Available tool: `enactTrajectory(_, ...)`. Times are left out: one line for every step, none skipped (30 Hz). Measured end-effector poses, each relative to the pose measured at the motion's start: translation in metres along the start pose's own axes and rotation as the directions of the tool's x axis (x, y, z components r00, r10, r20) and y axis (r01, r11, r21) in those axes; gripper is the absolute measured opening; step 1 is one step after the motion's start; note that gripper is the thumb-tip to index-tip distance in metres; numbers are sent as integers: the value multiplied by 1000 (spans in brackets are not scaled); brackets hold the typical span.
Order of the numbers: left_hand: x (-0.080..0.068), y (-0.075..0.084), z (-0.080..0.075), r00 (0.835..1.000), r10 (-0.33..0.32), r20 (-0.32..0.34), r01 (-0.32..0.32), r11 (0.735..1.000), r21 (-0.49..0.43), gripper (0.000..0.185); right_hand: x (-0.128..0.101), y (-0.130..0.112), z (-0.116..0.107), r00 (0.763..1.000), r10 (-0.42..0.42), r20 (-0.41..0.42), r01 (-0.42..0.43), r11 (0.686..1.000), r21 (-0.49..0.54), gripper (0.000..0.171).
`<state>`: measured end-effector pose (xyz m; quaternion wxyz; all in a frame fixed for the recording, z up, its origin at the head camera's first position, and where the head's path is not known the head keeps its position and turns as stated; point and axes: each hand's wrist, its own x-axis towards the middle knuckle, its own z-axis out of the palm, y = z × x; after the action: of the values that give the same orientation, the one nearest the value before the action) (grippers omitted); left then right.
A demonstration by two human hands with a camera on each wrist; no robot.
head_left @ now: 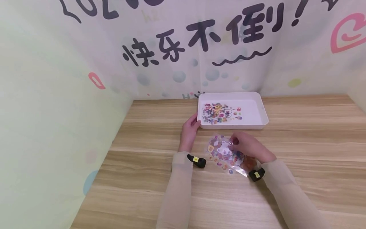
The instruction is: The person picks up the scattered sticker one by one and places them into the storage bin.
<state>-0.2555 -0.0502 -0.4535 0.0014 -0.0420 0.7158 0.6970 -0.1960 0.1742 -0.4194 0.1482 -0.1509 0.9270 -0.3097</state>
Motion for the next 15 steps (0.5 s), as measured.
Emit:
enactTrajectory(0,0,0,1000,1,2,-1,1000,-2,42,0,1,-1,1000,-4,3,4,1000,8,15)
enactTrajectory(0,0,0,1000,2,4,-2,1000,-4,42,0,2,-2,1000,-5,2,5,1000,15,12)
enactTrajectory(1,0,0,1000,4,5,-4,1000,-8,42,0,3,-2,1000,-6,6,6,1000,23,11)
enactTrajectory(1,0,0,1000,7,5,-7,1000,-9,41,0,5,-3,1000,-2,7,2,1000,29,9)
enactTrajectory(1,0,0,1000,9,3,-9,1000,-9,41,0,6,-4,1000,-5,10,5,1000,31,9)
enactTrajectory(1,0,0,1000,11,1,-11,1000,-7,41,0,7,-5,1000,1,13,-1,999,35,9)
enactTrajectory(1,0,0,1000,13,-1,-13,1000,-7,41,0,8,-5,1000,4,17,-4,999,36,9)
enactTrajectory(1,0,0,1000,16,-2,-16,1000,-8,41,-1,9,-6,1000,12,22,-13,999,47,9)
enactTrajectory(1,0,1,1000,16,-4,-16,1000,-8,41,-1,10,-7,999,16,30,-18,998,58,9)
enactTrajectory(0,0,1,1000,15,-5,-16,1000,-8,41,-1,11,-7,999,16,36,-18,998,66,9)
enactTrajectory(0,0,1,1000,15,-5,-15,1000,-8,41,-1,12,-8,999,14,39,-17,997,71,9)
enactTrajectory(0,0,1,1000,15,-5,-15,1000,-10,41,-1,13,-8,999,14,39,-17,997,74,9)
enactTrajectory(1,0,1,1000,14,-4,-14,1000,-13,41,-1,14,-9,999,10,36,-13,997,78,9)
enactTrajectory(1,0,1,1000,15,-3,-15,1000,-15,41,-1,15,-9,999,3,35,-6,997,83,9)
enactTrajectory(0,0,1,1000,14,-2,-14,1000,-13,41,-1,17,-10,999,-6,34,3,996,84,9)
